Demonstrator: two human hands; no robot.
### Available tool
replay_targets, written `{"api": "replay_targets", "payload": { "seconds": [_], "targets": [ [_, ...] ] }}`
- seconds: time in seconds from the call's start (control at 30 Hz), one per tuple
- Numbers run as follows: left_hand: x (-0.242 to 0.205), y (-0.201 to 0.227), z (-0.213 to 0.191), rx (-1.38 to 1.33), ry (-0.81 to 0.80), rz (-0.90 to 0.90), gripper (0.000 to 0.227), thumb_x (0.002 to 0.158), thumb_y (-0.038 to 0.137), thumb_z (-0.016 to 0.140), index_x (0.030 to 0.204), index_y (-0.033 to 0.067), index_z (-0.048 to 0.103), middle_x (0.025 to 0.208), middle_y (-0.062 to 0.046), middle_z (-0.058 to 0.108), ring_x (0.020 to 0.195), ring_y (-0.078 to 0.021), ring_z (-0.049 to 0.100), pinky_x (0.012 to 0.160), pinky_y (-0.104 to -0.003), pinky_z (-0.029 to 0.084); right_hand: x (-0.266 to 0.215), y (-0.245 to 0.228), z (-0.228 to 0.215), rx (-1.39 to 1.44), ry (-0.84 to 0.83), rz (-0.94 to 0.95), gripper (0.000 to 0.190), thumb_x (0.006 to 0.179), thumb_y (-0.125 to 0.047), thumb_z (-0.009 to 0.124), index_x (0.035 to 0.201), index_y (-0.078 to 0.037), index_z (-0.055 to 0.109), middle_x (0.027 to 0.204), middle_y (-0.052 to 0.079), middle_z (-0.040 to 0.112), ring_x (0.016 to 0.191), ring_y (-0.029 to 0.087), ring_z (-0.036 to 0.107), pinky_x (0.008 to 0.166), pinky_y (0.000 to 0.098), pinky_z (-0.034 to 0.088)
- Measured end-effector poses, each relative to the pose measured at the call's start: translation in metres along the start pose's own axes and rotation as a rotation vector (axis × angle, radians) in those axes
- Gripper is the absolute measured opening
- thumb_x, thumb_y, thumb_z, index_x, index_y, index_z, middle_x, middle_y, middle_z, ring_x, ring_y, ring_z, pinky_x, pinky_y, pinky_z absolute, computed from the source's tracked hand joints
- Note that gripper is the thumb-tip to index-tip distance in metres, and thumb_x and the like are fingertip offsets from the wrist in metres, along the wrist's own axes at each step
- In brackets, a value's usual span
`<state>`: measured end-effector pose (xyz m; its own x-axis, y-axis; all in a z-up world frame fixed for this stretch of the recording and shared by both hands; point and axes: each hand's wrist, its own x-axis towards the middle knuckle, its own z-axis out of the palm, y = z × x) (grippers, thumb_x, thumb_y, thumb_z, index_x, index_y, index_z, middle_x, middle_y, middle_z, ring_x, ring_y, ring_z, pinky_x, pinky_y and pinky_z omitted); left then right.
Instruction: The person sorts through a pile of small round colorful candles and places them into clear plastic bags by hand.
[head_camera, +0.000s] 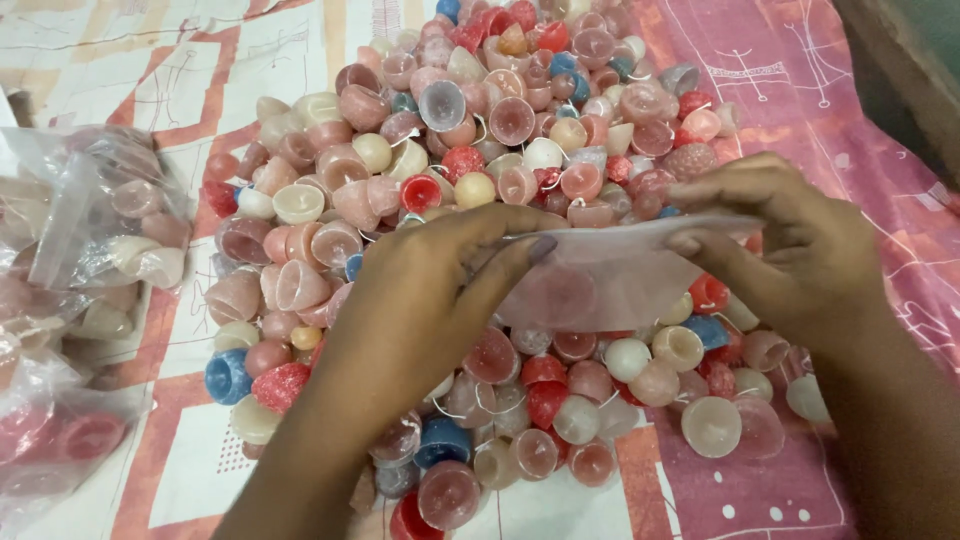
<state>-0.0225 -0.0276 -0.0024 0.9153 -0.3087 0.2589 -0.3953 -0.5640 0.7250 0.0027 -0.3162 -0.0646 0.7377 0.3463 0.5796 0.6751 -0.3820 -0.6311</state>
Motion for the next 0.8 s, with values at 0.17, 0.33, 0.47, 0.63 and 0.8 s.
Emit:
{"api": "replay_targets", "payload": {
  "seconds": [0.17,0.33,0.47,0.63,0.8],
  "targets": [
    [0.006,0.01,-0.004,-0.072,-0.131,-0.248,0.032,0.097,0.03,0.064,0.126,0.0276,0.075,0.079,-0.007,0.074,0.06,-0.0121,0.067,0.056,-0.032,0.052,-0.009,0.01,-0.005,-0.045,-0.042,0.094,0.022,0.095,-0.009,0.074,0.113,0.003,0.07,0.108,0.014,0.071,0.1,0.017,0.071,0.087,0.0296,0.061],
    [0.005,0.008,-0.002,-0.152,-0.147,-0.232,0.033,0.095,0.033,0.064,0.124,0.0246,0.076,0.07,-0.003,0.072,0.048,-0.007,0.059,0.046,-0.028,0.047,-0.015,0.009,-0.003,0.095,-0.019,0.176,0.018,0.102,-0.015,0.069,0.115,-0.002,0.07,0.103,0.01,0.074,0.095,0.013,0.075,0.089,0.0277,0.066],
    [0.005,0.0,0.001,-0.137,-0.139,-0.244,0.033,0.093,0.033,0.065,0.121,0.0221,0.077,0.071,-0.004,0.073,0.048,-0.0087,0.059,0.046,-0.029,0.048,-0.001,-0.01,-0.006,0.092,-0.053,0.233,0.027,0.097,-0.014,0.068,0.12,0.001,0.068,0.112,0.012,0.073,0.102,0.016,0.073,0.087,0.0284,0.063],
    [0.012,-0.002,0.0,-0.116,-0.19,-0.222,0.035,0.087,0.034,0.075,0.119,0.0199,0.076,0.085,-0.001,0.08,0.058,-0.0086,0.07,0.05,-0.027,0.054,-0.004,0.004,-0.018,0.068,-0.198,0.442,0.024,0.09,-0.009,0.072,0.113,-0.001,0.072,0.095,0.012,0.077,0.087,0.017,0.075,0.075,0.0305,0.061],
    [0.003,-0.008,0.013,-0.233,0.018,0.042,0.032,0.091,0.019,0.076,0.122,0.0138,0.067,0.101,-0.003,0.078,0.089,-0.0091,0.075,0.076,-0.026,0.061,-0.008,0.011,-0.008,0.01,0.024,0.034,0.029,0.1,-0.002,0.07,0.123,-0.002,0.054,0.112,0.011,0.067,0.105,0.014,0.07,0.095,0.0297,0.061]
  ]
}}
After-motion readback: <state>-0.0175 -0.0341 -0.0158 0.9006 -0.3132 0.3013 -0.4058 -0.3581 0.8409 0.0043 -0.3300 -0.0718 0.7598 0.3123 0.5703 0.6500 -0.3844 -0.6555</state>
